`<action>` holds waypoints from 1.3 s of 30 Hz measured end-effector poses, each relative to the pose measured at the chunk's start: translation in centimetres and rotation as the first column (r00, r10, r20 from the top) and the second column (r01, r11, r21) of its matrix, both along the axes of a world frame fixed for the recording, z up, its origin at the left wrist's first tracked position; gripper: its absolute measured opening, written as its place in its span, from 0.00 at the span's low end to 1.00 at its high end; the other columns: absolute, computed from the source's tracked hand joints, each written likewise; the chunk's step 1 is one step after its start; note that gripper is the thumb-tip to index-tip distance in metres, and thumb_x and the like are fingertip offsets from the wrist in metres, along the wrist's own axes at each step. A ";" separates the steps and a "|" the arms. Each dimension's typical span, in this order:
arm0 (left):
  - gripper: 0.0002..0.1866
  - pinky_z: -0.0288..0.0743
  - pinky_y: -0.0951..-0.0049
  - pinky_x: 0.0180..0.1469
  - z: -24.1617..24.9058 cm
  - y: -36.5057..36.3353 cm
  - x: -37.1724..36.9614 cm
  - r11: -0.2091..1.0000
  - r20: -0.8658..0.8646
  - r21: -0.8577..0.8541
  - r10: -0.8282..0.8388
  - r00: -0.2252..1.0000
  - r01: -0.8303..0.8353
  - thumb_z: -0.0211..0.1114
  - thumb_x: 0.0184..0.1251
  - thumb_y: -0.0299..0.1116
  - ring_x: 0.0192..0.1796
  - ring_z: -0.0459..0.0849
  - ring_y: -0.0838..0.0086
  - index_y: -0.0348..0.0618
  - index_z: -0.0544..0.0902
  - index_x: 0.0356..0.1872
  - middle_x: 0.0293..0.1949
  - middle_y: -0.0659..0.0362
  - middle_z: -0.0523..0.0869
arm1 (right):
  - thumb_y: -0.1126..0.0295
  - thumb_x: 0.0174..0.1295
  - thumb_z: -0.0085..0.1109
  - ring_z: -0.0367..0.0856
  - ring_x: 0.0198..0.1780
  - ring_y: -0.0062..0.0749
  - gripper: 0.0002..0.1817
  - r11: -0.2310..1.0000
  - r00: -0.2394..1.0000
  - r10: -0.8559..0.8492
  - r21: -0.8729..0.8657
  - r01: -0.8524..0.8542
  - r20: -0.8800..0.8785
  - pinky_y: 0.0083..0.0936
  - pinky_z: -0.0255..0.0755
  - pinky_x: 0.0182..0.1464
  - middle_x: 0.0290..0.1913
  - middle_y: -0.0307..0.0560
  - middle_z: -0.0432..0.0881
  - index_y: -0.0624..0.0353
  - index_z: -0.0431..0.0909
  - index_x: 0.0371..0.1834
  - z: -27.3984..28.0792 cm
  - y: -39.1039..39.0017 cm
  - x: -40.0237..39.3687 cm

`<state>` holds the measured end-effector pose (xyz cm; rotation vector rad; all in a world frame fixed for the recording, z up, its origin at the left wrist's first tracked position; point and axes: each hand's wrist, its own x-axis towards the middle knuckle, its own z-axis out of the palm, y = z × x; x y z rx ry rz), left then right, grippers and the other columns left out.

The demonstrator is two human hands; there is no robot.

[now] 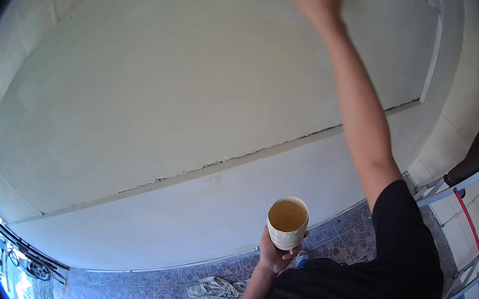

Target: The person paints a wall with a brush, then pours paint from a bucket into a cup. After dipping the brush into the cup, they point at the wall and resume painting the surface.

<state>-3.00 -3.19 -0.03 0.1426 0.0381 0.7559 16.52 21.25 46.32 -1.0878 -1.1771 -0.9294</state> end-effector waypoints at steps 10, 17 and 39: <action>0.34 0.67 0.80 0.15 0.7 -2.1 0.0 0.985 -0.065 -0.074 0.149 0.987 -0.154 0.38 0.83 0.61 0.24 0.78 0.61 0.44 0.74 0.70 0.55 0.27 0.82 | 0.74 0.59 0.61 0.89 0.42 0.48 0.08 0.615 0.477 0.766 -0.276 -0.738 0.431 0.44 0.83 0.50 0.31 0.52 0.89 0.52 0.91 0.31 -6.0 -4.5 -32.0; 0.33 0.68 0.79 0.15 0.6 -0.6 1.3 0.991 0.032 -0.035 0.128 0.991 -0.127 0.39 0.83 0.60 0.25 0.79 0.60 0.44 0.75 0.69 0.54 0.28 0.83 | 0.72 0.59 0.65 0.80 0.25 0.55 0.07 0.468 0.443 0.873 -0.097 -0.878 0.204 0.40 0.76 0.30 0.22 0.57 0.80 0.60 0.83 0.24 -5.2 -0.2 -17.7; 0.36 0.72 0.78 0.19 -0.9 4.7 7.5 0.992 0.035 0.024 0.126 0.991 -0.127 0.49 0.80 0.63 0.27 0.82 0.62 0.43 0.73 0.72 0.57 0.30 0.81 | 0.76 0.55 0.67 0.84 0.33 0.57 0.04 0.945 0.947 0.305 0.086 -0.314 0.104 0.50 0.79 0.37 0.31 0.56 0.83 0.63 0.80 0.29 -8.6 0.0 1.9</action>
